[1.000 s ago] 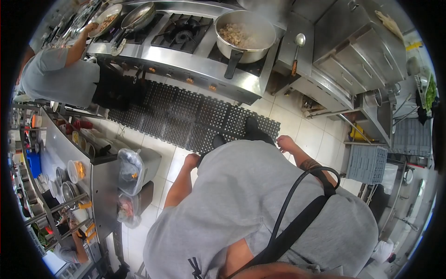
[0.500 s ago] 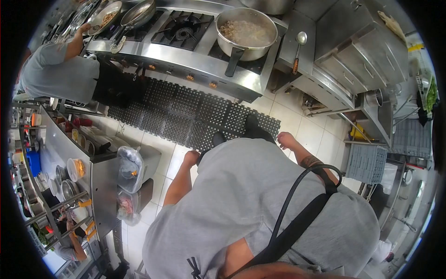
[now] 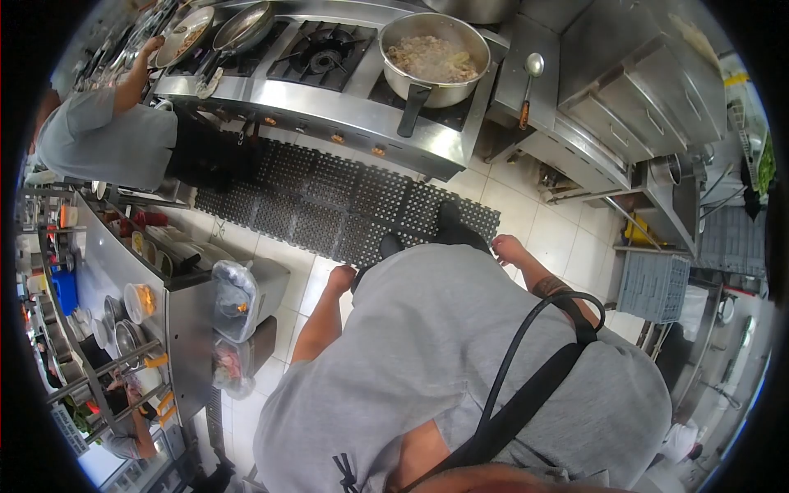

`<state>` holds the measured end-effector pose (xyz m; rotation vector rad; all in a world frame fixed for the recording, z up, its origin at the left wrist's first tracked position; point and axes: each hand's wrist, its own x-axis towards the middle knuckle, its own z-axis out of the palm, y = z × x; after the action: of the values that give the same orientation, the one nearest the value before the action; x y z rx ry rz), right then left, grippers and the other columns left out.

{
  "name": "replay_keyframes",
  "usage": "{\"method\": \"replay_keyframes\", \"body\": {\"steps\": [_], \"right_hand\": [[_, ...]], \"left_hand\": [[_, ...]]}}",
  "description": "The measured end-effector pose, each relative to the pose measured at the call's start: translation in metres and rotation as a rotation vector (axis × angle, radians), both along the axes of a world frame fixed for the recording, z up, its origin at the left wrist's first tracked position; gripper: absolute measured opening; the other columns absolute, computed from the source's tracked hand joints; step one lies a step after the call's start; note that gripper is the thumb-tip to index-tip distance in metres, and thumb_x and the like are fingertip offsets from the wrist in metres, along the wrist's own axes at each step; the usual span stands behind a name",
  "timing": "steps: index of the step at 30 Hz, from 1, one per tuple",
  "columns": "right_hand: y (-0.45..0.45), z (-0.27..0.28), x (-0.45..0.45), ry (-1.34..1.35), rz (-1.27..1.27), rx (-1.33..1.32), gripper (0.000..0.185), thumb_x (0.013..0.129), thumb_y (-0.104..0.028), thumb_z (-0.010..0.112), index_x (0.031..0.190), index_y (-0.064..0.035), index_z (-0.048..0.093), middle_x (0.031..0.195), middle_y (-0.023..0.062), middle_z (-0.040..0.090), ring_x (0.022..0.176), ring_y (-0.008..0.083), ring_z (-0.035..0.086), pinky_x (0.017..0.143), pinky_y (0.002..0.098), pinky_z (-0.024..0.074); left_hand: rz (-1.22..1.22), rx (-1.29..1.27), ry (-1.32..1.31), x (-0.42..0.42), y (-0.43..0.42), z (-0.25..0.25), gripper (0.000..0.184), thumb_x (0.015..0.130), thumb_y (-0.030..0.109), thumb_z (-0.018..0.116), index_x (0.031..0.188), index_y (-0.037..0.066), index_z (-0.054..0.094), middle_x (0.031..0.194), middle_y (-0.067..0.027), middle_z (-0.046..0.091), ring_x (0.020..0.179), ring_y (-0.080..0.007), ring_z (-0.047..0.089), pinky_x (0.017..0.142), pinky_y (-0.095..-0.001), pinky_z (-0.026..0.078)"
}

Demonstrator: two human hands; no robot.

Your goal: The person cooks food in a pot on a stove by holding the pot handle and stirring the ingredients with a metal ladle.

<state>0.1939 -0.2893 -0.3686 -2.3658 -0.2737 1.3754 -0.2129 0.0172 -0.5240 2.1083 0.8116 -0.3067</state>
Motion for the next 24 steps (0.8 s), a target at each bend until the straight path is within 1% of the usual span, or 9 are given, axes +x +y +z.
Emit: {"method": "replay_keyframes", "body": {"steps": [5, 6, 8, 9, 10, 12, 14, 20, 24], "right_hand": [[-0.008, -0.01, -0.001, 0.001, 0.024, 0.017, 0.017, 0.081, -0.013, 0.047, 0.088, -0.0023, 0.059, 0.076, 0.0118, 0.062, 0.061, 0.0217, 0.063, 0.047, 0.0319, 0.0521], [-0.013, -0.023, 0.004, -0.091, 0.292, 0.024, 0.018, 0.081, -0.012, 0.046, 0.087, -0.0023, 0.06, 0.076, 0.0108, 0.061, 0.059, 0.0205, 0.061, 0.047, 0.0323, 0.0509], [-0.039, -0.072, 0.024, -0.386, 0.784, 0.226, 0.02, 0.081, -0.013, 0.045, 0.082, -0.0022, 0.062, 0.072, 0.0117, 0.061, 0.057, 0.0189, 0.058, 0.046, 0.0313, 0.048], [-0.012, -0.018, 0.0, -0.104, 0.218, 0.063, 0.015, 0.084, -0.012, 0.047, 0.086, -0.0026, 0.059, 0.076, 0.014, 0.06, 0.059, 0.0244, 0.063, 0.047, 0.0349, 0.0525], [-0.007, -0.005, -0.004, -0.088, 0.219, 0.125, 0.016, 0.082, -0.01, 0.047, 0.088, -0.0024, 0.059, 0.075, 0.0119, 0.06, 0.058, 0.0228, 0.061, 0.047, 0.035, 0.0518], [-0.013, -0.017, 0.0, -0.12, 0.335, 0.22, 0.018, 0.079, -0.008, 0.046, 0.09, -0.0023, 0.059, 0.074, 0.0104, 0.059, 0.058, 0.0201, 0.059, 0.046, 0.0326, 0.0501], [-0.008, -0.016, -0.003, -0.114, 0.369, 0.243, 0.019, 0.078, -0.007, 0.045, 0.089, -0.0022, 0.06, 0.073, 0.0104, 0.059, 0.058, 0.0197, 0.059, 0.045, 0.0318, 0.0496], [-0.002, -0.028, -0.005, -0.126, 0.288, 0.104, 0.018, 0.076, -0.005, 0.045, 0.084, -0.003, 0.061, 0.069, 0.0084, 0.059, 0.057, 0.0187, 0.058, 0.045, 0.0312, 0.0488], [0.012, -0.016, -0.006, -0.088, 0.229, 0.122, 0.018, 0.078, -0.007, 0.047, 0.086, -0.0018, 0.062, 0.071, 0.0101, 0.06, 0.058, 0.0193, 0.059, 0.045, 0.0325, 0.0499]], "left_hand": [[-0.065, 0.02, 0.08, -0.004, -0.001, -0.01, 0.017, 0.071, 0.017, 0.049, 0.075, 0.006, 0.063, 0.084, -0.0153, 0.063, 0.08, -0.0306, 0.062, 0.069, -0.0395, 0.05], [-0.037, 0.03, 0.081, -0.004, 0.0, -0.006, 0.017, 0.071, 0.017, 0.049, 0.075, 0.006, 0.063, 0.084, -0.0153, 0.063, 0.08, -0.0306, 0.062, 0.069, -0.0395, 0.05], [-0.344, 0.236, 0.241, 0.003, 0.003, 0.005, 0.024, 0.074, 0.016, 0.046, 0.083, 0.004, 0.064, 0.091, -0.0187, 0.063, 0.085, -0.0323, 0.061, 0.075, -0.0403, 0.05], [-0.211, 0.185, 0.248, 0.003, 0.002, 0.005, 0.027, 0.077, 0.017, 0.044, 0.087, 0.004, 0.064, 0.093, -0.02, 0.062, 0.088, -0.0334, 0.06, 0.078, -0.0408, 0.049], [-0.082, 0.13, 0.252, 0.002, -0.001, 0.002, 0.029, 0.079, 0.018, 0.042, 0.091, 0.003, 0.064, 0.096, -0.0212, 0.062, 0.091, -0.0345, 0.06, 0.081, -0.0413, 0.048], [-0.128, 0.152, 0.237, -0.003, 0.002, -0.01, 0.031, 0.081, 0.02, 0.041, 0.093, 0.002, 0.064, 0.097, -0.022, 0.062, 0.094, -0.0357, 0.058, 0.083, -0.0421, 0.046], [-0.09, 0.141, 0.239, 0.001, 0.003, 0.017, 0.032, 0.082, 0.02, 0.041, 0.094, 0.002, 0.063, 0.098, -0.0221, 0.061, 0.095, -0.0356, 0.058, 0.083, -0.0419, 0.046], [0.053, 0.084, 0.26, -0.005, 0.002, 0.034, 0.033, 0.082, 0.021, 0.04, 0.096, 0.002, 0.062, 0.098, -0.0222, 0.061, 0.093, -0.0363, 0.058, 0.084, -0.0417, 0.046], [0.029, 0.121, 0.297, -0.026, -0.008, -0.002, 0.032, 0.081, 0.021, 0.04, 0.092, 0.003, 0.064, 0.098, -0.0204, 0.062, 0.092, -0.035, 0.059, 0.081, -0.0416, 0.046]]}}
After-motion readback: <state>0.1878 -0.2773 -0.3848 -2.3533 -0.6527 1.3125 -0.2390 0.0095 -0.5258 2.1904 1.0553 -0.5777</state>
